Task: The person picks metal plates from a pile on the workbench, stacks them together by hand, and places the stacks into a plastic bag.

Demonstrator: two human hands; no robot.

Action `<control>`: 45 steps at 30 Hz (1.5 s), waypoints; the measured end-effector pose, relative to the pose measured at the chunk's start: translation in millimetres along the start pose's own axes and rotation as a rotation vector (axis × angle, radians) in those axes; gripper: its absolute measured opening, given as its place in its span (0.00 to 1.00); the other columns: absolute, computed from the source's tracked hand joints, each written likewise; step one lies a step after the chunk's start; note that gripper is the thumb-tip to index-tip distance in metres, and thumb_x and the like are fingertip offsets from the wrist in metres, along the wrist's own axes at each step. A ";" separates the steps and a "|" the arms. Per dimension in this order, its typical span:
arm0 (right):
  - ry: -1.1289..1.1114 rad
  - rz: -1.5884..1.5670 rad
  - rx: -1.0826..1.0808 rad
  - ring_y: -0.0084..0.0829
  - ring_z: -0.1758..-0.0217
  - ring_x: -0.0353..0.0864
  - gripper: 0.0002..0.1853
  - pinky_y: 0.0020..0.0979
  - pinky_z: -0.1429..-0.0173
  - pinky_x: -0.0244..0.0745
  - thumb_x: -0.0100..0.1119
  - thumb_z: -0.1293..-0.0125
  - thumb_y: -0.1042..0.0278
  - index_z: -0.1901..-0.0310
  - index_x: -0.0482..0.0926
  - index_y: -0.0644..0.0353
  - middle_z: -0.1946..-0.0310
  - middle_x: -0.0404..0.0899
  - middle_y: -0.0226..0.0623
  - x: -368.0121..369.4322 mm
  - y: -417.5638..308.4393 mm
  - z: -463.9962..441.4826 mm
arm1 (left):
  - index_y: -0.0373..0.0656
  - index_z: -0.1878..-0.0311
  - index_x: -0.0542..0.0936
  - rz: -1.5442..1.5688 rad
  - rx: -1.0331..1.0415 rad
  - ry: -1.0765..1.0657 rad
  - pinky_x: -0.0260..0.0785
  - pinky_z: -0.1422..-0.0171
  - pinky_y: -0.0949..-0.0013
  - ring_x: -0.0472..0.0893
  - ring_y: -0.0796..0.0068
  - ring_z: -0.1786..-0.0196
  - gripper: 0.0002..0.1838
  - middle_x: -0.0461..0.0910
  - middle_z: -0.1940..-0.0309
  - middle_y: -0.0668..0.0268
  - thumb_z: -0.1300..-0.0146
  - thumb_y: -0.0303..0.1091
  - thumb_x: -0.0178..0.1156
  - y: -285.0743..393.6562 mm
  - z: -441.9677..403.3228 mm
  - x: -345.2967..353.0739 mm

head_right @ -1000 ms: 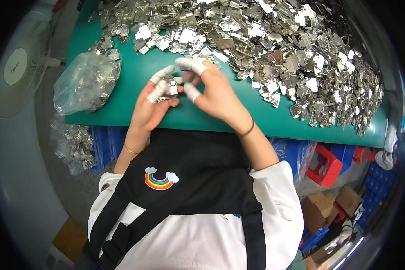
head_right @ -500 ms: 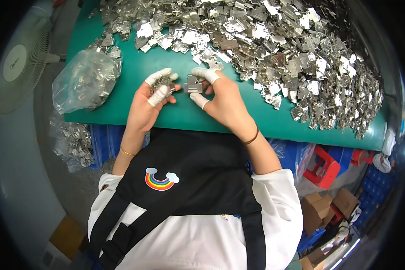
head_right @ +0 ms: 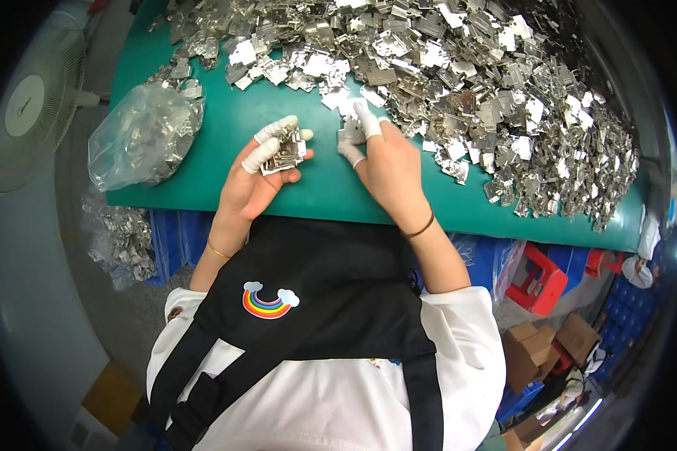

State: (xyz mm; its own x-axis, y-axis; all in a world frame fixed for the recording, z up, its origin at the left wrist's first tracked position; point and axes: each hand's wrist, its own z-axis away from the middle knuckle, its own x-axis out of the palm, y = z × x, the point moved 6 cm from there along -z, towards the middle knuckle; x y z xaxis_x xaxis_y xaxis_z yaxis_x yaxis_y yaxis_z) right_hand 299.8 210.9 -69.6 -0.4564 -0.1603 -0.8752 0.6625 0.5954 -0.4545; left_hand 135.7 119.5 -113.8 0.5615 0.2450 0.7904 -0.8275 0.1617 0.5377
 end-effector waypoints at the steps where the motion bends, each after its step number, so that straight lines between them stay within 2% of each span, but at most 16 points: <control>1: -0.022 -0.017 0.001 0.43 0.63 0.81 0.35 0.37 0.59 0.78 0.73 0.47 0.60 0.37 0.72 0.56 0.63 0.78 0.40 1.6 -3.1 5.6 | 0.37 0.33 0.69 0.001 -0.001 0.003 0.79 0.58 0.67 0.83 0.60 0.48 0.22 0.80 0.47 0.54 0.28 0.31 0.52 1.4 1.0 0.1; 4: -0.085 -0.088 0.031 0.40 0.61 0.80 0.37 0.36 0.57 0.77 0.77 0.53 0.57 0.39 0.75 0.55 0.60 0.77 0.39 -1.8 -2.2 11.6 | 0.37 0.31 0.65 -0.094 -0.012 -0.006 0.80 0.54 0.64 0.81 0.58 0.44 0.26 0.77 0.44 0.51 0.28 0.37 0.53 4.3 3.7 -2.4; 9: -0.068 -0.198 -0.088 0.41 0.50 0.77 0.29 0.36 0.45 0.75 0.78 0.53 0.66 0.45 0.81 0.56 0.52 0.74 0.41 -0.7 -1.6 13.4 | 0.38 0.34 0.70 -0.139 0.009 0.048 0.81 0.53 0.63 0.82 0.61 0.47 0.23 0.80 0.47 0.56 0.30 0.31 0.58 2.5 3.4 -3.4; 15: -0.021 -0.298 -0.075 0.39 0.53 0.80 0.20 0.35 0.48 0.76 0.75 0.51 0.71 0.54 0.82 0.57 0.58 0.79 0.37 -8.9 -5.6 6.4 | 0.38 0.32 0.67 -0.432 0.065 0.100 0.79 0.48 0.63 0.81 0.62 0.45 0.25 0.77 0.42 0.54 0.31 0.28 0.58 1.1 3.3 6.8; 18: -0.077 -0.239 -0.096 0.39 0.54 0.80 0.19 0.35 0.49 0.76 0.75 0.51 0.70 0.55 0.82 0.58 0.60 0.81 0.36 -11.8 -5.3 2.7 | 0.39 0.35 0.71 -0.319 0.051 0.133 0.81 0.50 0.63 0.82 0.67 0.48 0.23 0.79 0.46 0.58 0.33 0.26 0.61 3.1 4.0 6.1; 21: -0.127 -0.203 -0.287 0.42 0.54 0.75 0.23 0.39 0.48 0.72 0.76 0.53 0.64 0.53 0.82 0.56 0.61 0.77 0.36 -4.5 -14.7 14.4 | 0.38 0.35 0.71 -0.258 0.049 0.129 0.80 0.49 0.63 0.82 0.67 0.48 0.23 0.79 0.46 0.58 0.33 0.26 0.61 5.8 5.4 4.7; 26: 0.037 -0.178 -0.144 0.41 0.54 0.74 0.27 0.40 0.49 0.71 0.76 0.54 0.63 0.49 0.80 0.59 0.61 0.76 0.37 7.5 -16.9 21.8 | 0.37 0.35 0.71 -0.306 0.070 0.118 0.80 0.49 0.64 0.82 0.67 0.48 0.23 0.79 0.46 0.57 0.33 0.25 0.60 8.0 5.9 0.4; 32: 0.003 -0.228 -0.169 0.43 0.52 0.75 0.25 0.39 0.48 0.73 0.71 0.50 0.72 0.47 0.78 0.60 0.56 0.76 0.42 0.6 -30.8 8.9 | 0.38 0.36 0.73 -0.554 0.143 0.168 0.78 0.50 0.71 0.81 0.75 0.53 0.24 0.81 0.50 0.62 0.36 0.24 0.64 8.4 6.5 1.2; 34: -0.123 -0.388 -0.032 0.48 0.51 0.76 0.25 0.40 0.48 0.75 0.68 0.49 0.77 0.46 0.76 0.62 0.55 0.76 0.44 2.5 -39.0 5.2 | 0.39 0.36 0.74 -0.624 0.161 0.181 0.75 0.50 0.75 0.79 0.82 0.57 0.26 0.82 0.55 0.67 0.38 0.24 0.67 5.6 6.3 6.3; 37: -0.104 -0.415 -0.198 0.51 0.57 0.79 0.30 0.41 0.52 0.77 0.65 0.48 0.81 0.40 0.72 0.59 0.56 0.75 0.46 -14.2 -71.9 4.5 | 0.40 0.36 0.74 -0.687 0.219 0.112 0.76 0.52 0.73 0.80 0.80 0.56 0.26 0.81 0.53 0.66 0.39 0.24 0.67 1.8 4.9 16.2; 39: -0.231 -0.644 -0.089 0.47 0.56 0.79 0.33 0.39 0.51 0.77 0.67 0.47 0.79 0.37 0.71 0.56 0.54 0.75 0.46 -16.0 -59.2 -2.2 | 0.41 0.36 0.74 -0.336 0.131 0.071 0.77 0.55 0.72 0.81 0.77 0.55 0.26 0.81 0.51 0.64 0.38 0.25 0.66 -1.0 1.9 5.7; 40: -0.281 -0.796 -0.019 0.45 0.55 0.79 0.33 0.37 0.50 0.77 0.68 0.46 0.78 0.36 0.71 0.56 0.53 0.75 0.46 -14.0 -46.2 -6.3 | 0.41 0.34 0.72 -0.250 0.084 0.024 0.78 0.58 0.70 0.83 0.70 0.52 0.25 0.81 0.49 0.60 0.35 0.27 0.63 0.7 1.7 1.7; 41: -0.253 -0.515 0.029 0.41 0.54 0.79 0.33 0.35 0.49 0.77 0.67 0.44 0.76 0.35 0.70 0.56 0.51 0.75 0.44 -17.8 -32.1 -9.9 | 0.40 0.34 0.71 -0.151 0.049 -0.008 0.79 0.58 0.69 0.83 0.67 0.50 0.24 0.81 0.49 0.58 0.33 0.28 0.61 1.2 1.8 0.6; 42: -0.033 -0.315 -0.079 0.32 0.62 0.80 0.26 0.32 0.56 0.77 0.67 0.43 0.76 0.40 0.77 0.56 0.50 0.77 0.41 -22.4 -24.1 -14.7 | 0.39 0.34 0.71 -0.051 0.015 -0.041 0.80 0.58 0.67 0.83 0.63 0.48 0.24 0.81 0.48 0.57 0.32 0.29 0.58 1.2 1.7 0.4; 44: 0.025 0.034 -0.194 0.36 0.60 0.80 0.19 0.34 0.54 0.77 0.67 0.43 0.75 0.48 0.81 0.57 0.48 0.77 0.41 -9.4 -3.0 -13.3 | 0.39 0.33 0.69 0.015 -0.001 -0.078 0.81 0.57 0.65 0.83 0.58 0.46 0.23 0.81 0.48 0.54 0.30 0.30 0.56 0.6 1.2 -1.0; 45: 0.086 0.023 -0.235 0.39 0.58 0.79 0.12 0.36 0.52 0.77 0.66 0.43 0.75 0.56 0.83 0.58 0.50 0.79 0.40 -6.1 -0.7 -14.5 | 0.39 0.32 0.68 0.067 -0.023 -0.084 0.81 0.56 0.64 0.83 0.58 0.46 0.23 0.80 0.47 0.54 0.30 0.30 0.56 -0.2 1.0 0.2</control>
State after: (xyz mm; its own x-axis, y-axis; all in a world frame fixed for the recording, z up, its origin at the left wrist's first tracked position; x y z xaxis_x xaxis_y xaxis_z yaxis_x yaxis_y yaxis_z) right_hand 293.5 222.9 -61.5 -0.4983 -0.0828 -0.8631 0.5219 0.7663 -0.3748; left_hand 136.0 118.6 -113.5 0.5021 0.1748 0.8470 -0.8627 0.1694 0.4764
